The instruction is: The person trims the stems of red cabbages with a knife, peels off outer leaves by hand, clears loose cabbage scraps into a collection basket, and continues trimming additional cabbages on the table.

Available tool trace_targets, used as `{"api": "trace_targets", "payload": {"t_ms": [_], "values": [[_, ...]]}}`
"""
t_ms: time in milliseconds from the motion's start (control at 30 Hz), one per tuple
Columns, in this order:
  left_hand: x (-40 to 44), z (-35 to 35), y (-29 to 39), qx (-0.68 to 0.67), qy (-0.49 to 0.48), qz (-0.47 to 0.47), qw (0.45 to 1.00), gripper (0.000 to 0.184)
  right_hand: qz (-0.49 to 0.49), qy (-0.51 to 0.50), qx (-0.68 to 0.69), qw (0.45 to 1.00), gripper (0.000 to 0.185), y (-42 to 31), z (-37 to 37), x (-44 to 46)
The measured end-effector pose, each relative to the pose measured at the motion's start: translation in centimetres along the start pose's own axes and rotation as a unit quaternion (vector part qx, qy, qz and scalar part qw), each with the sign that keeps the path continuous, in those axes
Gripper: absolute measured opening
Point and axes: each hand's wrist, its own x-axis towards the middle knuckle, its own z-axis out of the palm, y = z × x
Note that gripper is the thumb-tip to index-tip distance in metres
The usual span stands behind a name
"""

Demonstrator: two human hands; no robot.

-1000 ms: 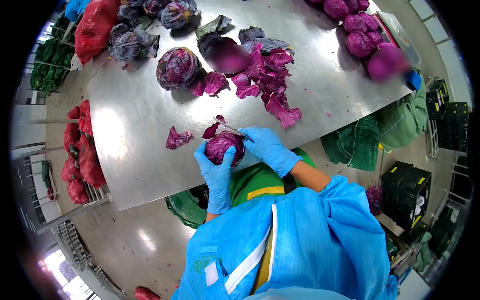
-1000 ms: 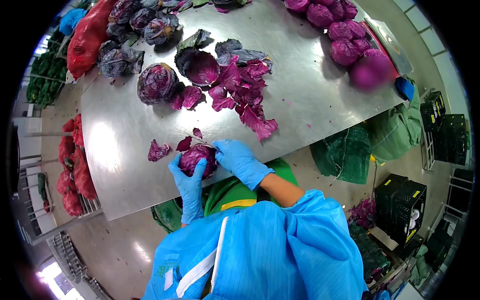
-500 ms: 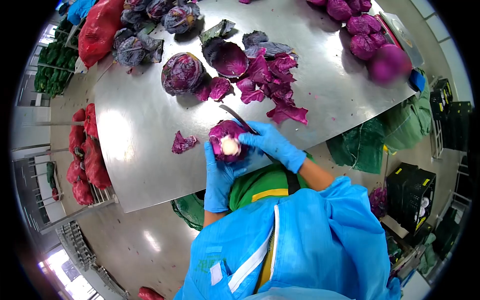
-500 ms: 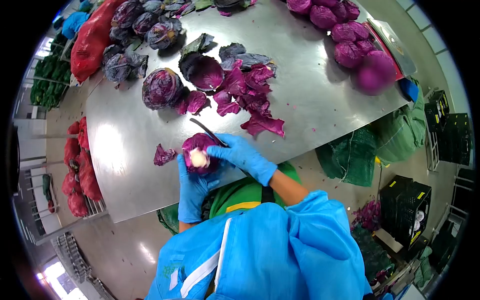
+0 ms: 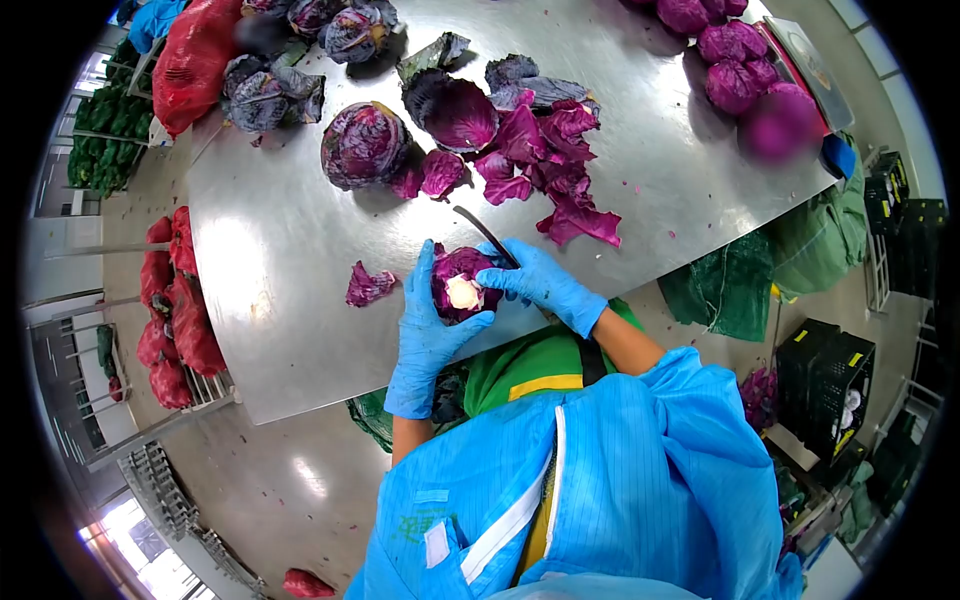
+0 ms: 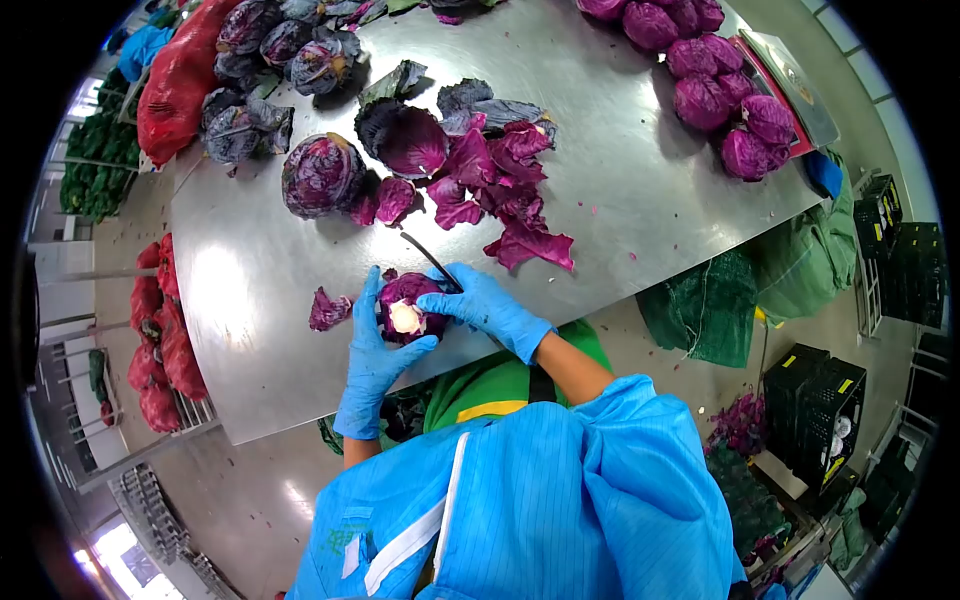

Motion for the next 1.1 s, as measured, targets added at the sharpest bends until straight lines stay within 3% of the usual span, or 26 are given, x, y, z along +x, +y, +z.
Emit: {"api": "trace_targets", "payload": {"t_ms": [67,133,200,233,400,500,533,600,800,1100], "values": [[0.1,0.3,-0.8,0.041,0.022,0.025,0.999,0.112,-0.066,0.022,-0.018,0.997,0.058,0.5,0.4,0.3],[0.4,2.0,-3.6,0.004,0.1,0.095,0.99,0.109,-0.019,0.057,0.044,0.997,0.05,-0.7,0.2,-0.6],[-0.3,2.6,-3.6,-0.087,0.12,0.016,0.989,0.107,0.012,0.115,0.044,0.992,0.035,-0.6,-0.1,-1.5],[-0.6,2.9,-3.2,-0.132,0.128,-0.024,0.983,0.106,0.006,0.099,0.052,0.994,0.034,0.5,-0.4,-2.4],[-0.3,3.1,-3.4,-0.055,0.11,0.006,0.992,0.115,-0.007,0.043,0.076,0.996,0.029,3.6,-0.6,-7.5],[0.1,2.6,-2.7,-0.018,0.079,0.007,0.997,0.115,-0.068,0.068,0.001,0.995,0.031,2.8,-0.2,-6.9],[0.1,2.5,-2.2,-0.002,0.076,-0.003,0.997,0.114,-0.148,0.106,-0.093,0.979,0.029,2.7,0.0,-6.4],[0.4,2.6,-1.1,0.028,0.073,-0.021,0.997,0.113,-0.299,0.179,-0.276,0.896,0.024,2.5,0.3,-4.9],[0.3,2.8,-0.8,0.028,0.082,-0.054,0.995,0.11,-0.261,0.097,-0.397,0.875,0.019,1.5,0.5,-3.2],[0.6,3.7,-3.6,-0.059,0.08,-0.021,0.995,0.109,-0.226,0.04,-0.471,0.852,0.021,0.5,0.5,-1.9]]}}
